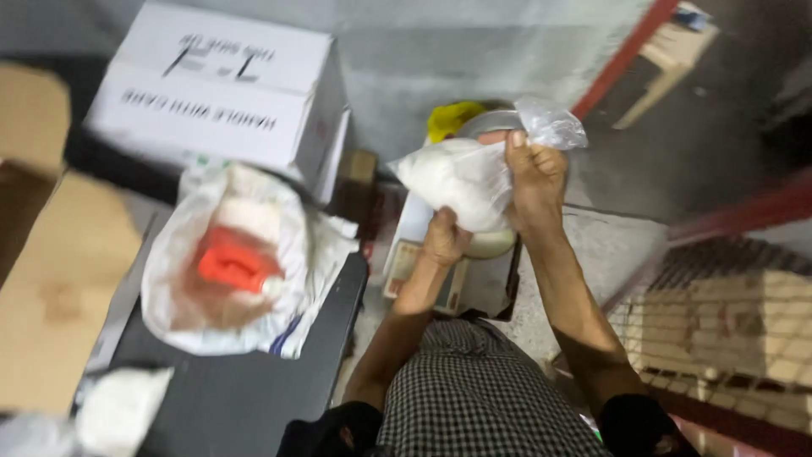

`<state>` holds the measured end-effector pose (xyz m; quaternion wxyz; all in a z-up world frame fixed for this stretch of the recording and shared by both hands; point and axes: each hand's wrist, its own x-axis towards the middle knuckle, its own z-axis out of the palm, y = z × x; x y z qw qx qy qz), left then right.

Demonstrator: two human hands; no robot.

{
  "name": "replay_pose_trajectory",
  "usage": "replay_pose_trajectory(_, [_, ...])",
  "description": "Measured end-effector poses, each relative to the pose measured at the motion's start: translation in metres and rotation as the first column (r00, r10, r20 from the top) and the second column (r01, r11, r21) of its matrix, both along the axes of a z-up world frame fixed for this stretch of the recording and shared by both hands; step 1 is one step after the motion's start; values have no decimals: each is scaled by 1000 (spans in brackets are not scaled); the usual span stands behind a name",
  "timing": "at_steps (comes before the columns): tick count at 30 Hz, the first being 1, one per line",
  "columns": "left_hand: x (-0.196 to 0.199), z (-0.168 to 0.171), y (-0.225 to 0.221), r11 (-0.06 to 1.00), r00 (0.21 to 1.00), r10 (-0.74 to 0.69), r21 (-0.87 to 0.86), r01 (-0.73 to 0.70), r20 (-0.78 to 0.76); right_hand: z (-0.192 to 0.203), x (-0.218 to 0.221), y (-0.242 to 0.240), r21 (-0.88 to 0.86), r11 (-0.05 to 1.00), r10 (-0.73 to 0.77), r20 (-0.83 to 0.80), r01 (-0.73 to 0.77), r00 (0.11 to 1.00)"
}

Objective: Measuring and bagging white powder using a scoop and a digital scale.

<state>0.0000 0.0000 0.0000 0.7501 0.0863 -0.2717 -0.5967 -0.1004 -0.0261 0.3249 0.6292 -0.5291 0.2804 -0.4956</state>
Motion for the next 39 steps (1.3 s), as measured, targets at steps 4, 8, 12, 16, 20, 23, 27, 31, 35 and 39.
replay_pose_trajectory(4, [-1,168,40,981,957,157,151,-123,-245,-5,8,8,-125,991,31,-184,-55,982])
replay_pose_trajectory(8, [6,202,73,867,893,435,321,-381,-113,-13,25,17,-336,936,-32,-380,-106,924])
replay_pose_trajectory(12, [18,211,101,773,823,568,334,-540,15,-47,44,20,-248,942,166,-240,-225,956])
replay_pose_trajectory(16, [23,210,120,629,732,671,428,-649,123,-63,64,35,91,890,440,83,-446,894])
replay_pose_trajectory(20, [36,210,141,570,674,730,446,-690,109,-101,87,42,224,813,499,206,-537,842])
replay_pose_trajectory(23, [63,195,151,523,629,774,490,-698,69,-105,111,58,247,777,538,215,-579,815])
replay_pose_trajectory(27, [95,210,187,334,480,862,527,-782,165,-116,151,99,231,724,622,189,-650,760])
replay_pose_trajectory(31, [129,221,242,149,287,939,529,-835,189,-106,189,162,109,609,770,153,-785,619])
replay_pose_trajectory(35, [155,217,301,-39,92,971,525,-850,222,-105,225,220,-59,426,905,22,-903,425])
replay_pose_trajectory(39, [167,210,369,-29,21,995,494,-869,94,-117,260,278,-7,337,938,-81,-942,336])
